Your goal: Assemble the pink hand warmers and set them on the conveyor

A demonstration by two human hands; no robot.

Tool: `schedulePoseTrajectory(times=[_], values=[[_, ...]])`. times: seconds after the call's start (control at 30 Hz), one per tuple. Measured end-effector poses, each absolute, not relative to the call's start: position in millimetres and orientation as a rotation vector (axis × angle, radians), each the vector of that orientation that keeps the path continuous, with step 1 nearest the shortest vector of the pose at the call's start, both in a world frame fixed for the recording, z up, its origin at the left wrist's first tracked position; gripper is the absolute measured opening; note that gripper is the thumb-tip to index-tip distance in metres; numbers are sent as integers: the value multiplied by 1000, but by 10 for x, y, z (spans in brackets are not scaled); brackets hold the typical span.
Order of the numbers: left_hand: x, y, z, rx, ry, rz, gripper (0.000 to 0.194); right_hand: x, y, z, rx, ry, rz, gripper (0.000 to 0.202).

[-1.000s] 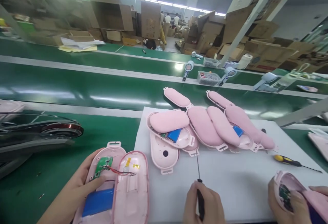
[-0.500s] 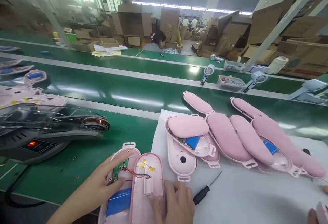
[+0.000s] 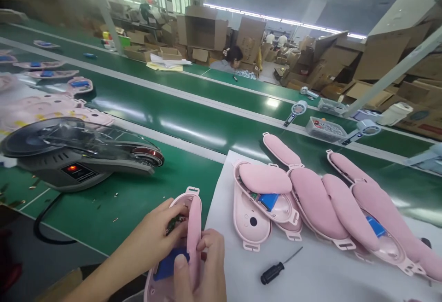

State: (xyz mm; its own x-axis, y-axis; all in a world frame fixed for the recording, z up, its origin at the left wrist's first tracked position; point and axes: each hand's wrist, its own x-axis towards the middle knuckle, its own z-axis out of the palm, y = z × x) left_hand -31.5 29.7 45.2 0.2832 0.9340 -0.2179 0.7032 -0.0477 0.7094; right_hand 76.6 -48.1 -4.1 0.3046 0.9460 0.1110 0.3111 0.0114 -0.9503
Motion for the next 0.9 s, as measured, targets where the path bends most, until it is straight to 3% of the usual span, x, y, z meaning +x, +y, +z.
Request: schedulePoseTrajectory(times=[0.27,0.33,0.47,0.57,0.7,0.9], values=[[-260,109,382,1323,1512,805,66,887,-600,-166,-1385,-1371,923,28],[-234,77,338,1156,1465,927,67,941,-639,-189,-1354,-1407,908,35],[-239,61,218,677,1054,989,48,945,-657,-205,-1286,-1271,908,50],[-341,84,103,368,628,846,70,922,-632,-204,-1200,-1041,1100,61],[-472,101,-28,511,421,771,96,948,-630,-205,-1151,-931,1218,62],[-357,38,-87,623,442,901,96,976,-661,-198,-1137,-955,1302,66]])
